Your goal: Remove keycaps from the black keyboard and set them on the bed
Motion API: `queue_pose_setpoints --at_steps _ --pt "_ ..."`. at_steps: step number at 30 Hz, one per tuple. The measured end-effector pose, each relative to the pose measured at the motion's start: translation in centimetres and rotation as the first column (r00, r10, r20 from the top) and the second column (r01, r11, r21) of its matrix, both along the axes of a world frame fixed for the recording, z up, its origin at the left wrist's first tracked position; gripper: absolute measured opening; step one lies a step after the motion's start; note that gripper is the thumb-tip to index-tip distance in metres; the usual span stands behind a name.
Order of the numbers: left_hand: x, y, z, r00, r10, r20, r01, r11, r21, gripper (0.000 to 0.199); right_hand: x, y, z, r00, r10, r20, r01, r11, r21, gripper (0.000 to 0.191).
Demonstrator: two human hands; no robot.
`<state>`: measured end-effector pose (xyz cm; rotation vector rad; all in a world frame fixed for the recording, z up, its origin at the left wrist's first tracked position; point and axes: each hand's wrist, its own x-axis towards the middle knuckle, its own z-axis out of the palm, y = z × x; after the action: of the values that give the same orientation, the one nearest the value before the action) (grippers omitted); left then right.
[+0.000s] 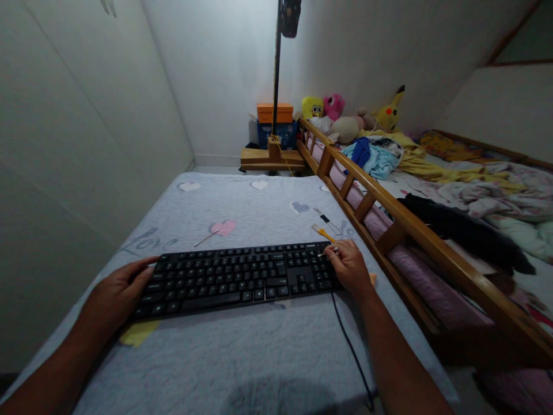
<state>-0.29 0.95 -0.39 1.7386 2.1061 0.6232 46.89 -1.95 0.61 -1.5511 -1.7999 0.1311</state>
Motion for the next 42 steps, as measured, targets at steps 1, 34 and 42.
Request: queue_pose_setpoints --at_steps 1,34,42 --pt "0.1 0.0 0.1 1.0 0.0 0.005 0.0 1.0 -0.001 0.057 0.1 0.0 0.0 1.0 -0.007 -0.001 0.007 1.0 0.005 0.019" --pt "-0.3 0.3 -0.6 0.999 0.033 0.038 -0.031 0.998 -0.062 0.058 0.6 -0.1 0.1 0.999 -0.036 0.038 0.036 0.999 0.003 0.02" --pt "0.0 0.1 -0.1 0.999 0.018 0.026 -0.017 1.0 -0.024 0.056 1.3 -0.1 0.1 0.997 -0.066 0.042 0.066 0.998 0.004 0.02"
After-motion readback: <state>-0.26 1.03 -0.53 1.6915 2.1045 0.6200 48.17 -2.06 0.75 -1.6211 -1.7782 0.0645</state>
